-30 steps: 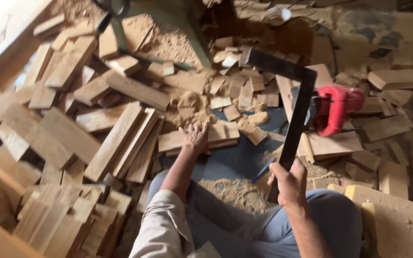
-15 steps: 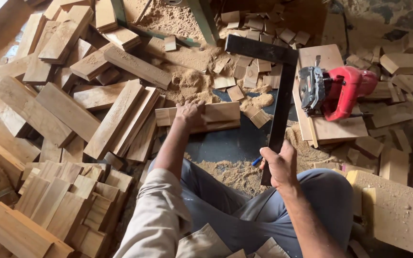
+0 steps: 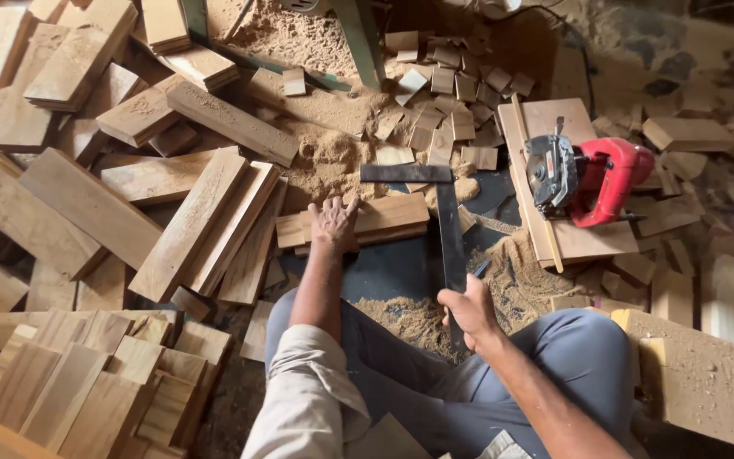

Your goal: Measure and mark wood with a square and pencil, then cut with a jigsaw.

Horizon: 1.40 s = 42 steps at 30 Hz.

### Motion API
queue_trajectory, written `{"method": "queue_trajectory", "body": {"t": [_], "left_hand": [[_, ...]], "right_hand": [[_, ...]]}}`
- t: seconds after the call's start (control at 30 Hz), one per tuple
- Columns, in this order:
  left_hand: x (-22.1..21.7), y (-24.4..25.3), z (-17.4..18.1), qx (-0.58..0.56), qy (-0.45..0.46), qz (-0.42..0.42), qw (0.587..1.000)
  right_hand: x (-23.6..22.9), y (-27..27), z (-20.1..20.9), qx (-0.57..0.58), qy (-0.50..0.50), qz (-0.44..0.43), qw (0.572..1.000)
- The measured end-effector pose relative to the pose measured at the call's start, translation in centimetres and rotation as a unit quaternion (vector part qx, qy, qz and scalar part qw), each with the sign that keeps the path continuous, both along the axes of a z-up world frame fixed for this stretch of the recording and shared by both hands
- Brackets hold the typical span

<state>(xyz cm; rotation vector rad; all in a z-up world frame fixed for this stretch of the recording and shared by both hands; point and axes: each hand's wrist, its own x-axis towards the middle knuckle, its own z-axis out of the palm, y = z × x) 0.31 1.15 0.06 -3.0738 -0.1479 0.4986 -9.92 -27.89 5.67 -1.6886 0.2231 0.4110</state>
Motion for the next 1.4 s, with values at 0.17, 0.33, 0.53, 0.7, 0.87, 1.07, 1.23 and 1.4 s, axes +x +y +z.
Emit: {"method": "queue_trajectory", "body": {"t": [0.17,0.33,0.53,0.7,0.87,1.07,1.23,1.4], "left_hand": [[0.4,1.3,-4.8,-0.037,-0.026,0.007,0.999],[-1.6,1.3,-0.3,-0.066,-0.03,-0.005,0.997],[-0.9,1.8,-2.1,-0.12,-0.071,0.019,0.99],[-0.7,2.0,-1.1,-0.135,-0.068,0.017,0.988],[-0.6,0.8,-2.1,-0.125,-0.107,0.01,0.986],[-0.5,0.9,-2.0,-0.141,-0.138,0.012,0.98],[-0.7,-0.4,-0.6,-0.137,-0.214,0.032,0.967],[0.7,-0.6,-0.7,-0.137,-0.294,0.098,0.941]], "right_hand": [[-0.6,1.8,-0.7,-0.01,0.029,0.001,1.0],[0.8,4.4,-0.9,-0.047,0.047,-0.005,0.998],[1.2,5.4,-2.8,-0.03,0.037,0.004,0.999],[1.3,4.3,-3.9,-0.023,0.029,0.01,0.999],[1.8,4.4,-4.5,0.006,0.05,-0.027,0.998],[2.0,5.1,-3.3,-0.049,0.065,-0.038,0.996],[2.8,4.9,-5.5,-0.109,0.029,0.018,0.993],[3.4,5.5,-7.8,-0.075,0.032,0.061,0.995]]}}
